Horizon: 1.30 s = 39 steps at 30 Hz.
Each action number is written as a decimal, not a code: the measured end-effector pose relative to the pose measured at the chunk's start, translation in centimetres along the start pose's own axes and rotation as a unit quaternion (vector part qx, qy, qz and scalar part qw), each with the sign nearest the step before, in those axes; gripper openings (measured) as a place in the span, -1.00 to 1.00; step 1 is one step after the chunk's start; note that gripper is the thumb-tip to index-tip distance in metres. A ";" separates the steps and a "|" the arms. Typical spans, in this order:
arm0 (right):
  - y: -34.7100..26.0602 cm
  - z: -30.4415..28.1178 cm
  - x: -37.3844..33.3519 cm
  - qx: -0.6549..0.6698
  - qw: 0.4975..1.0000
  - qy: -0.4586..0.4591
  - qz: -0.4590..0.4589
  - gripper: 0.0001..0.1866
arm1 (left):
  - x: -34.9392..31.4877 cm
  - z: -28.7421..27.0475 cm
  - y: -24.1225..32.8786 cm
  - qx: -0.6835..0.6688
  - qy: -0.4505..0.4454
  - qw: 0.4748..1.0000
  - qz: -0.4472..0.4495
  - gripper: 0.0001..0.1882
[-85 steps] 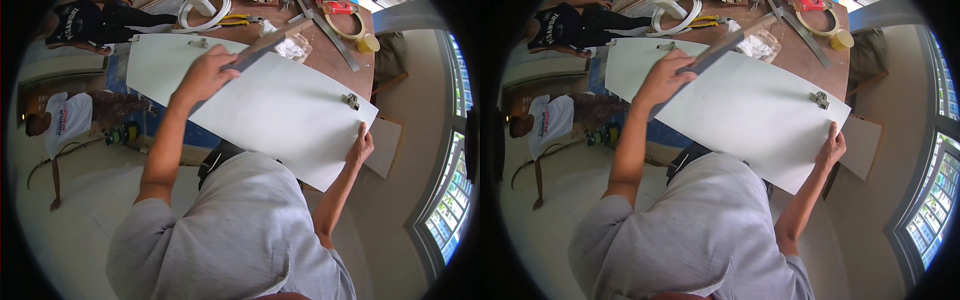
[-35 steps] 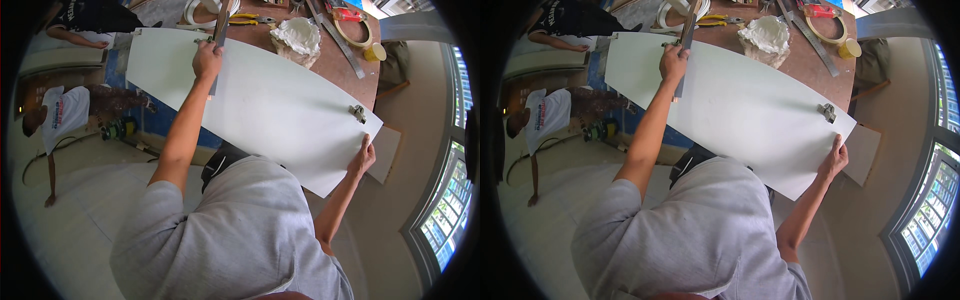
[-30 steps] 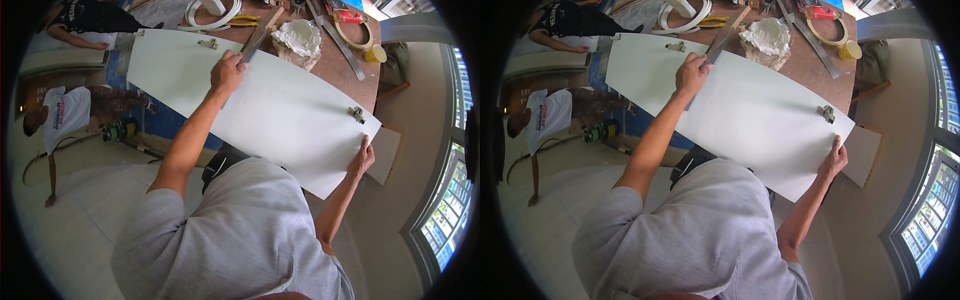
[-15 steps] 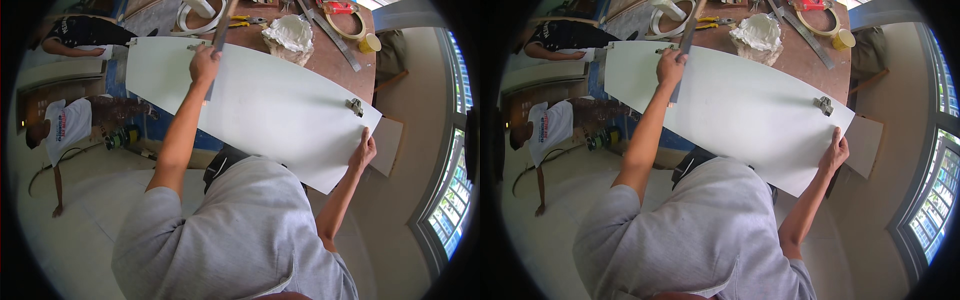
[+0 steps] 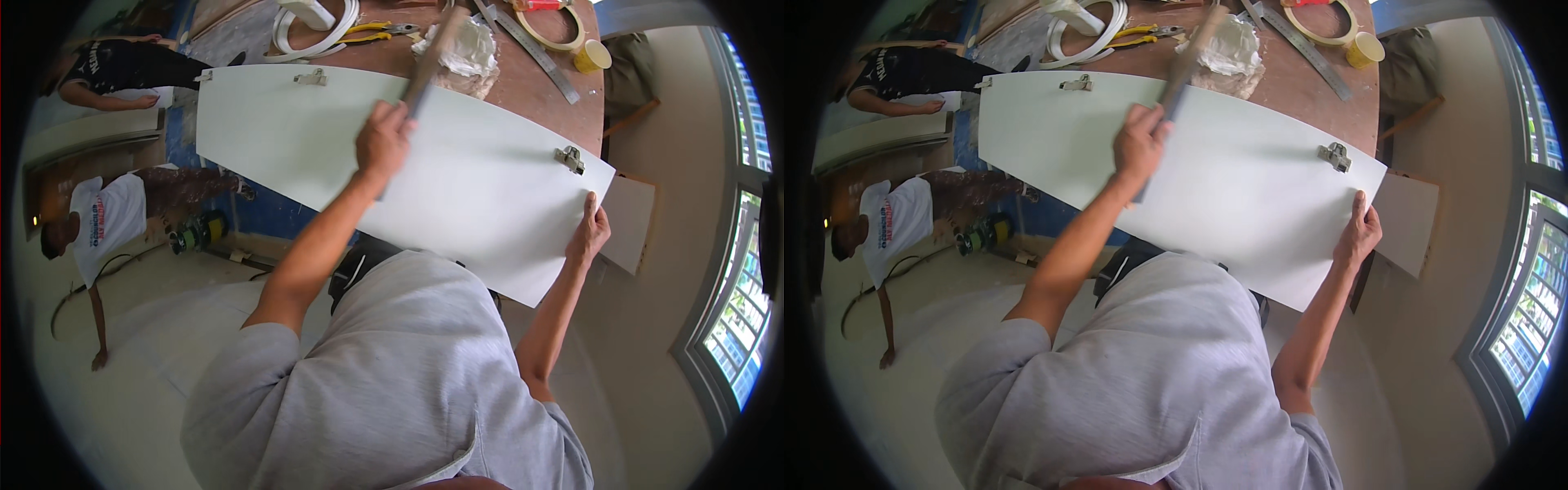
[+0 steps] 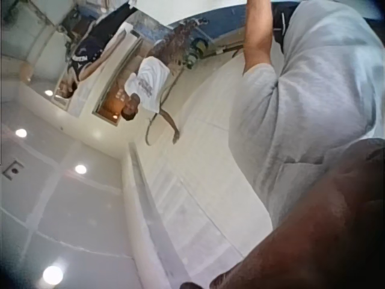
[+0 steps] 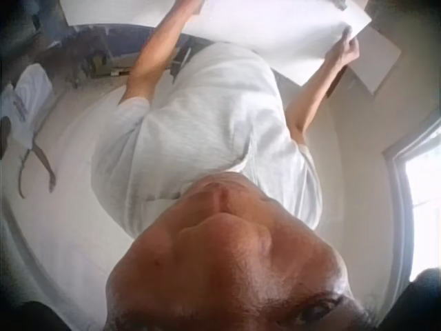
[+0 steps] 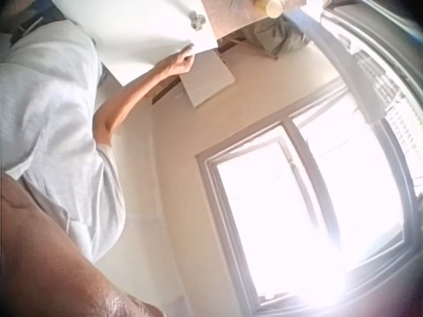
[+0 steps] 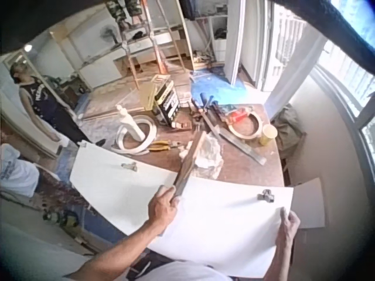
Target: The person wipes the edges and surfaces of a white furniture panel with a cloth and a sanding block, then handles a glue bottle.
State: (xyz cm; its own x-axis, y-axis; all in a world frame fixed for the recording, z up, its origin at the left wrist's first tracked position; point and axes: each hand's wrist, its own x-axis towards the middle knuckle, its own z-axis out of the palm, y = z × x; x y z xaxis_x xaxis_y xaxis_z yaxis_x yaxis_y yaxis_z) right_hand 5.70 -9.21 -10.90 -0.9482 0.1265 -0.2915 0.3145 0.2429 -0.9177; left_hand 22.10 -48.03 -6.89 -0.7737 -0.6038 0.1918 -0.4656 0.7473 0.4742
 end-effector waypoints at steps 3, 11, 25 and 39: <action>0.7 0.1 0.1 0.042 0.999 -0.006 0.003 -0.56 | -2.5 1.5 5.3 -0.098 0.003 0.988 0.118 -0.62; -0.6 0.4 -0.4 0.054 0.998 0.021 0.004 -0.49 | 2.3 2.7 3.9 0.016 -0.007 0.996 0.085 -0.62; -0.8 0.2 0.1 0.009 0.997 0.043 0.063 -0.13 | 2.2 3.5 8.8 -0.022 -0.082 0.992 0.094 -0.63; 5.0 1.4 3.1 -0.115 0.991 0.031 0.057 -0.42 | 24.9 9.6 -2.1 0.054 -0.054 0.930 0.358 -0.44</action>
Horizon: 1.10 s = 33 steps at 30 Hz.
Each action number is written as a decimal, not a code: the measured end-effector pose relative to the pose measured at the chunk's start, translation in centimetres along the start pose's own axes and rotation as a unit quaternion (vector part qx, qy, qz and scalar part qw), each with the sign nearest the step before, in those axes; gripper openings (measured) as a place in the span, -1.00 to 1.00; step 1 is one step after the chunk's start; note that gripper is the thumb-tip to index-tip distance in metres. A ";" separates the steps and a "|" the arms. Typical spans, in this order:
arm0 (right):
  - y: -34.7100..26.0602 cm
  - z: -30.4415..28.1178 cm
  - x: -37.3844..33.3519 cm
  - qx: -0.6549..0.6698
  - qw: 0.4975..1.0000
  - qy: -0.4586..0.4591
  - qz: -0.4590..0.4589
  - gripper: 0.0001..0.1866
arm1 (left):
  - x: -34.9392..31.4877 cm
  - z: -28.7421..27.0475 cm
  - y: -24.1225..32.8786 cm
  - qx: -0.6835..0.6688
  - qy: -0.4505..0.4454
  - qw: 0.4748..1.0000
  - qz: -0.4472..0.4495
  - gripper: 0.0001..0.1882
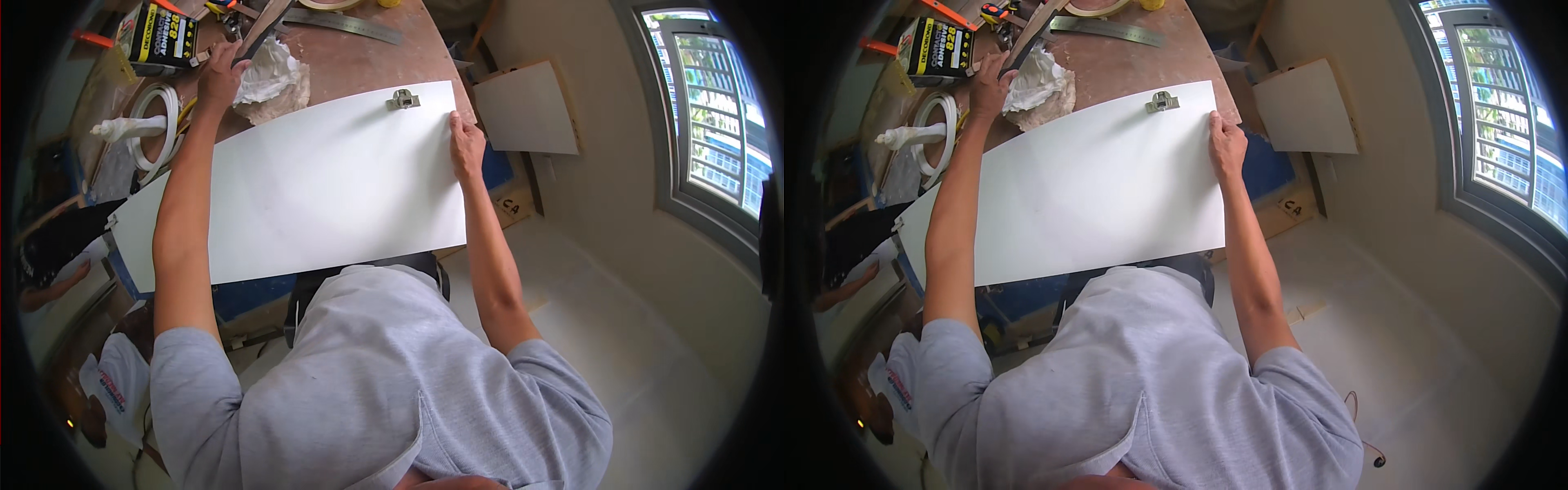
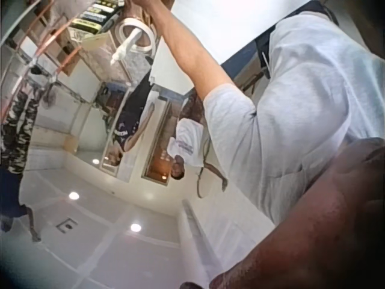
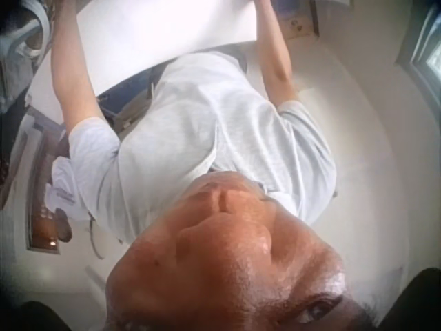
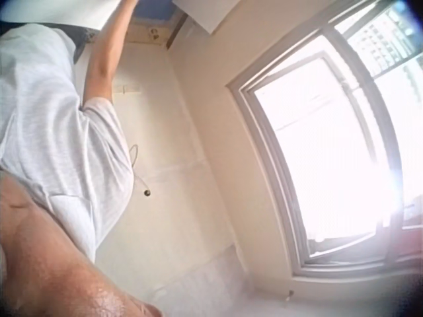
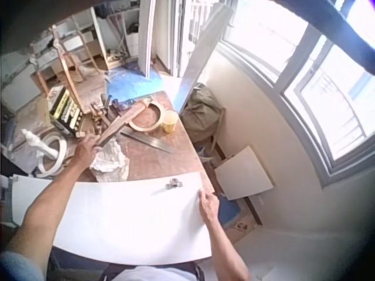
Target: The person wipes the edges and surfaces of a white furniture panel with a cloth and a sanding block, then handles a glue bottle.
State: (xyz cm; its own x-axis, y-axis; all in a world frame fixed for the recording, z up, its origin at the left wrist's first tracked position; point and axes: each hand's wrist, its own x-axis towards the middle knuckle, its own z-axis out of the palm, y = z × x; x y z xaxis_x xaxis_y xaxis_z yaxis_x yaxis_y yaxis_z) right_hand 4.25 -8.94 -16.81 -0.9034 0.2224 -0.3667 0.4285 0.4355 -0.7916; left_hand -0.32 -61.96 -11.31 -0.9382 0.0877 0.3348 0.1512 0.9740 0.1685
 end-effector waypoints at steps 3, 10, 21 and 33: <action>0.1 0.1 -0.2 -0.052 0.997 0.025 -0.044 -0.51 | 0.3 1.2 1.6 -0.030 -0.080 0.993 -0.085 -0.44; -1.7 -0.8 -0.9 -0.273 0.952 0.055 -0.125 -0.59 | -0.6 1.8 4.5 0.086 0.006 0.991 -0.106 -0.47; -2.2 0.2 8.6 -0.164 0.926 -0.117 -0.320 -0.53 | -8.4 6.0 15.0 -0.201 -0.067 0.977 -0.035 -0.67; -3.4 -0.2 5.4 0.078 0.976 0.056 -0.195 -0.66 | -8.5 6.3 15.2 -0.199 -0.041 0.978 -0.042 -0.63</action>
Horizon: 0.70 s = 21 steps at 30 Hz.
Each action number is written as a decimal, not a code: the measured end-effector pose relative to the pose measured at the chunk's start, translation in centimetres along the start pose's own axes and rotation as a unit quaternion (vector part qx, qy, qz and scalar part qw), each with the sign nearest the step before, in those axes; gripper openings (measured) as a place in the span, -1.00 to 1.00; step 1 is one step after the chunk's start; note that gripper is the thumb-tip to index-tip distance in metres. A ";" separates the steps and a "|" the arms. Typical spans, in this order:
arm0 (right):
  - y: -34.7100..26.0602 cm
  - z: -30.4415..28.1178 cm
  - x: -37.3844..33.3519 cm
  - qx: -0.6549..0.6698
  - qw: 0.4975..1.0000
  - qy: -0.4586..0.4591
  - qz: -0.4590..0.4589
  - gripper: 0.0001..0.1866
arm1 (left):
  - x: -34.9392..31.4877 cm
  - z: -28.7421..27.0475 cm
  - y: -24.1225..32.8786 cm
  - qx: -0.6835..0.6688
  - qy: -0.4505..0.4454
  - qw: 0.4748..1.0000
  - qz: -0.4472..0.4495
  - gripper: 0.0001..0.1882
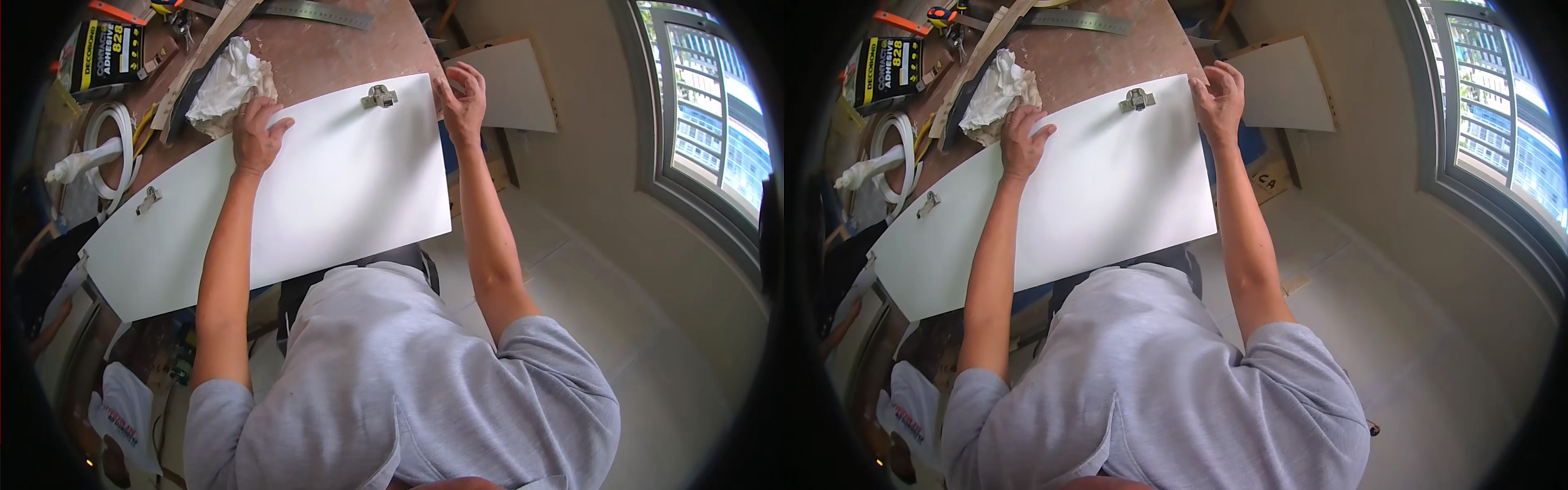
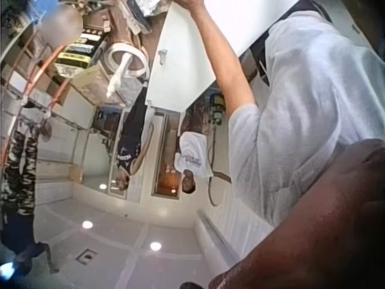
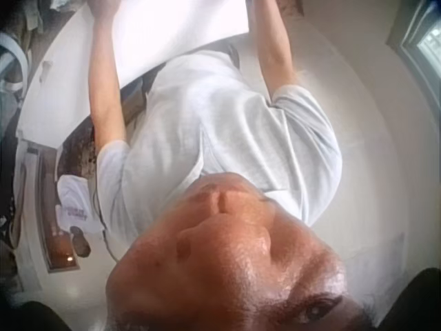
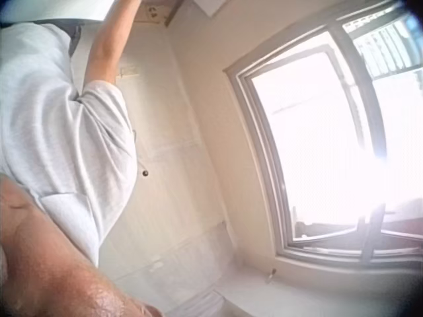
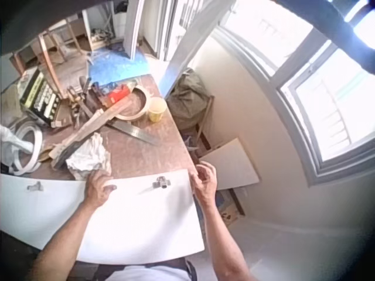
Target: The person wipes the edges and surfaces of a white furniture panel with a cloth and a sanding block, then handles a glue bottle.
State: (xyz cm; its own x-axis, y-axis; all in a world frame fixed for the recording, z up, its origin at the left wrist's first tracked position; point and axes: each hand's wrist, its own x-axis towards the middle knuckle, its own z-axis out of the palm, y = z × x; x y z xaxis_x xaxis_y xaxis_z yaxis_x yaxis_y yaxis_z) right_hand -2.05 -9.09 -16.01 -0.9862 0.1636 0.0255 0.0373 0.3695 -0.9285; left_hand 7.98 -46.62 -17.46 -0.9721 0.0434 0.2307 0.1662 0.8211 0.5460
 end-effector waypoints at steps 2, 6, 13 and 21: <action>0.8 1.0 0.4 -0.030 0.999 -0.026 -0.035 -0.62 | 0.0 -0.2 -0.1 -0.003 -0.017 1.000 -0.008 -0.62; 1.3 3.4 0.0 -0.243 0.948 -0.099 -0.182 -0.70 | -1.1 1.3 0.8 0.077 0.009 0.996 0.042 -0.60; 3.8 4.3 0.5 -0.276 0.948 -0.054 -0.149 -0.74 | -8.8 -3.2 -0.2 0.204 -0.131 0.965 -0.099 -0.20; 3.4 4.7 0.8 -0.279 0.948 -0.056 -0.146 -0.69 | -7.8 -0.2 -3.1 0.249 0.091 0.895 -0.358 -0.08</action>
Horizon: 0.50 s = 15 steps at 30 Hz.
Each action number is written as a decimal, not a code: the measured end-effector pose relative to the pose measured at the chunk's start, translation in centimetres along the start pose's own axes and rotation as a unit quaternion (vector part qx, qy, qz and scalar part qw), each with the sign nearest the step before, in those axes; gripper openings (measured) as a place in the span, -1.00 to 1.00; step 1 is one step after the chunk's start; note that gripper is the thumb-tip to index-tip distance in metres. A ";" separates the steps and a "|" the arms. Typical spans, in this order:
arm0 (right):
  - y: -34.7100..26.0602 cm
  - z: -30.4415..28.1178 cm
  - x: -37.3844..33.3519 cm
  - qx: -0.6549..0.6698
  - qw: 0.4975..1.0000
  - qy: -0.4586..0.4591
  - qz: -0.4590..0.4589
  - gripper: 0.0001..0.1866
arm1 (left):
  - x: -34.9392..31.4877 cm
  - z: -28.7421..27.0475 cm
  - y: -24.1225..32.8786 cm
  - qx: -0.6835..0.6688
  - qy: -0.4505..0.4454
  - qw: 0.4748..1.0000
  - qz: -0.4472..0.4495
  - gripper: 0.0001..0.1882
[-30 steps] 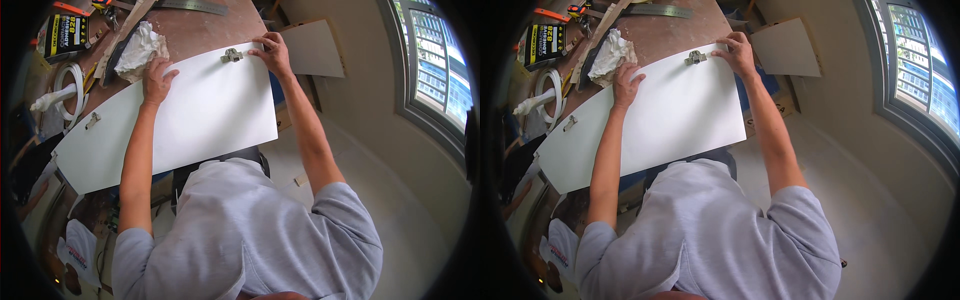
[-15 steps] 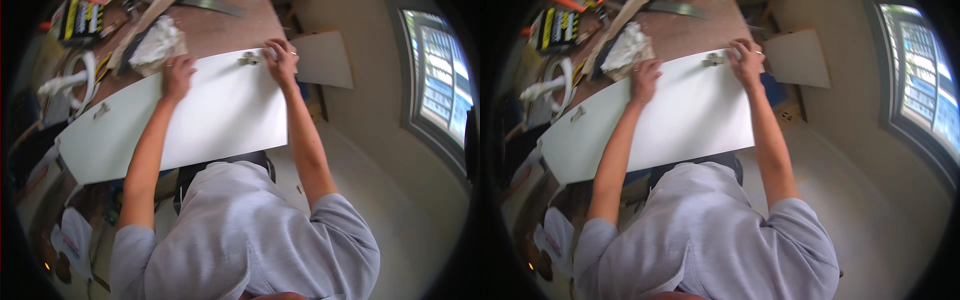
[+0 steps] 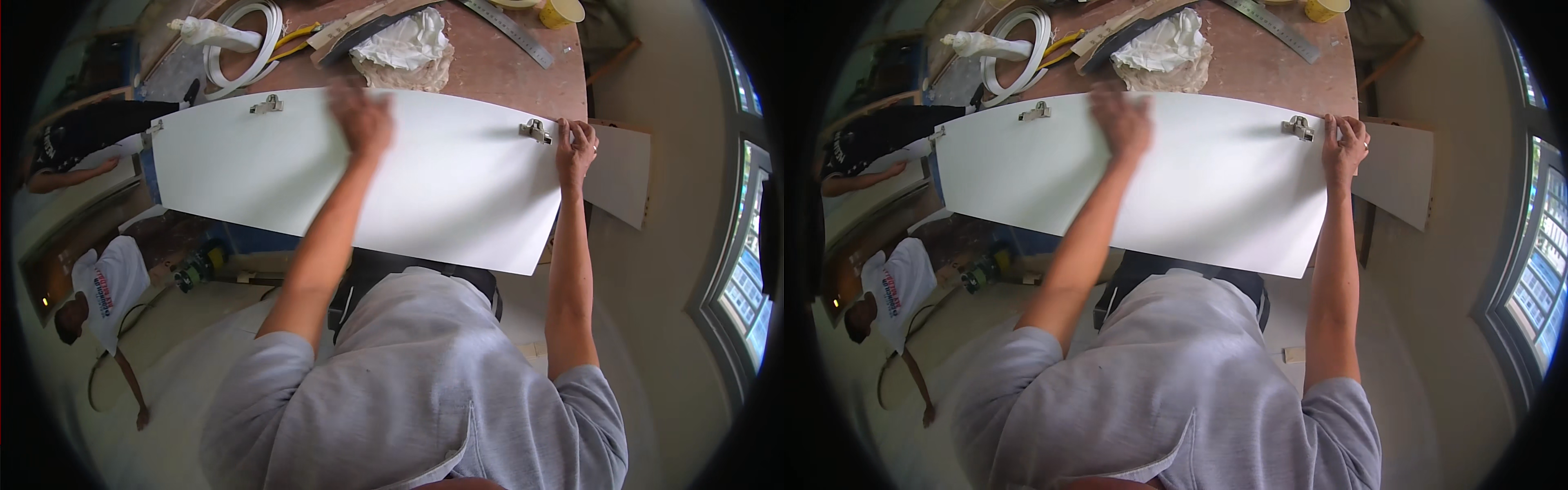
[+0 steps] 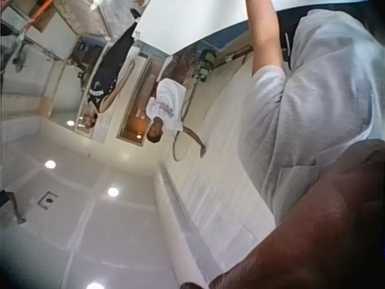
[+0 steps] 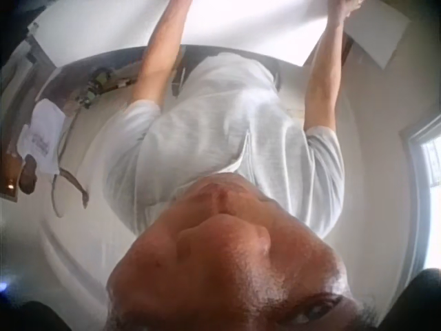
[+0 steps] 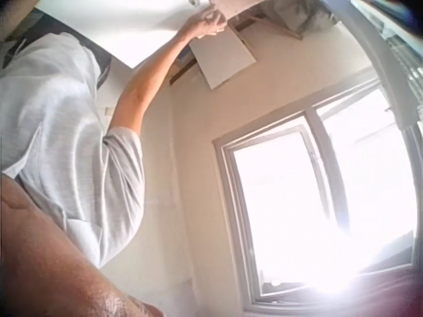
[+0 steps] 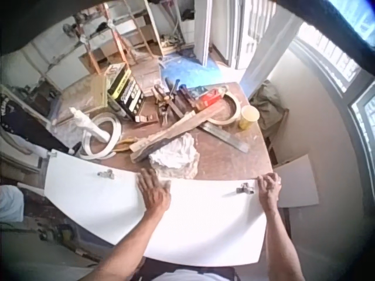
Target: The person wipes the edges and surfaces of a white furniture panel with a cloth and a sanding block, then handles a glue bottle.
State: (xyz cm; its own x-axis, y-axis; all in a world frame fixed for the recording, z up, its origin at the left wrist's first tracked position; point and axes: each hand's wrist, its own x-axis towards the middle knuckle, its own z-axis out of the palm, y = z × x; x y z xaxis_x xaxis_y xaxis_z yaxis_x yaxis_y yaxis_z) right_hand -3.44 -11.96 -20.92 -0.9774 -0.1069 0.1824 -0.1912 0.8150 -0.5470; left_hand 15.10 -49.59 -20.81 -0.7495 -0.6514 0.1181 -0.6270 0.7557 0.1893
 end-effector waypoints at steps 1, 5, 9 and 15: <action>0.1 0.0 0.0 0.005 1.000 -0.001 -0.002 -0.69 | -1.3 -0.3 4.8 0.086 -0.079 0.992 0.046 -0.09; 0.3 0.0 0.0 -0.002 1.000 -0.018 0.005 -0.70 | -9.7 -2.6 13.6 -0.090 -0.188 0.928 0.310 -0.19; 0.4 -0.8 0.1 0.140 0.988 -0.025 0.067 -0.61 | -9.3 -3.8 6.5 -0.241 -0.212 0.808 0.494 -0.32; -8.3 -8.0 -1.5 0.213 0.961 0.155 0.082 -0.50 | -1.7 -2.2 -2.4 -0.004 0.021 0.996 0.082 -0.23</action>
State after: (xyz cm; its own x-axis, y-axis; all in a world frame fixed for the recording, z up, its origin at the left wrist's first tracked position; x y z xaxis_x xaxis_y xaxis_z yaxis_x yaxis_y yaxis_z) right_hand 0.32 -14.02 -10.12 -0.9366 0.2308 0.2637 -0.1212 0.4929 -0.8616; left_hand 18.36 -50.45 -19.33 -0.8320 -0.5217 0.1886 -0.4950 0.8516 0.1723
